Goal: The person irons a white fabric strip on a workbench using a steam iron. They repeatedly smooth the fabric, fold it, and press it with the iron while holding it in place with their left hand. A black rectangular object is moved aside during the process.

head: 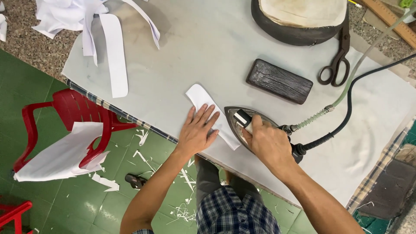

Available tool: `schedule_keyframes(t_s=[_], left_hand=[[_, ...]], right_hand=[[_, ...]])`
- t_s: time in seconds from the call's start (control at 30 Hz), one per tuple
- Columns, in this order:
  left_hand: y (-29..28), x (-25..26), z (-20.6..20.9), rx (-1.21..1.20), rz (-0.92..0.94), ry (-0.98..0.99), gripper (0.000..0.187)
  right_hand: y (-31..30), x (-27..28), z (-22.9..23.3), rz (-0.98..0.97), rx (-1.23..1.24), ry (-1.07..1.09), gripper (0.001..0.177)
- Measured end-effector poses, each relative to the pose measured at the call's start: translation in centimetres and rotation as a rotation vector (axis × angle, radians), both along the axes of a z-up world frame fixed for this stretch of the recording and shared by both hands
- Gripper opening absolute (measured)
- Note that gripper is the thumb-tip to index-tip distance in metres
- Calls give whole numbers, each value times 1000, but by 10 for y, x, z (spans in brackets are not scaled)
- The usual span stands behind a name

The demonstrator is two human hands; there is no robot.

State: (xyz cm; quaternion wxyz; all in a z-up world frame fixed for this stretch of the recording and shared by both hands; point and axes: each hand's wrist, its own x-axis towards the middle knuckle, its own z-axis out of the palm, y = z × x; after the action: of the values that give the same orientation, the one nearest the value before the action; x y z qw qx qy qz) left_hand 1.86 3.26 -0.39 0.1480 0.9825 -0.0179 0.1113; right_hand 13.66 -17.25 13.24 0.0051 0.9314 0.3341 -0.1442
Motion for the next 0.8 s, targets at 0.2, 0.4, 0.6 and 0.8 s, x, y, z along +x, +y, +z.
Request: schedule_keyframes(t_s=[0.2, 0.4, 0.6, 0.8], left_hand=[[-1, -1, 1, -3, 6, 19, 57], [0, -1, 1, -7, 13, -25, 56], [-1, 0, -8, -20, 19, -71, 54], [-9, 12, 3, 134, -32, -298, 47]], right_hand=[[4, 2, -3, 45, -21, -18, 35], [15, 7, 2, 42, -4, 28, 33], [21, 11, 1, 80, 15, 49, 32], [18, 10, -9, 94, -1, 38, 29]])
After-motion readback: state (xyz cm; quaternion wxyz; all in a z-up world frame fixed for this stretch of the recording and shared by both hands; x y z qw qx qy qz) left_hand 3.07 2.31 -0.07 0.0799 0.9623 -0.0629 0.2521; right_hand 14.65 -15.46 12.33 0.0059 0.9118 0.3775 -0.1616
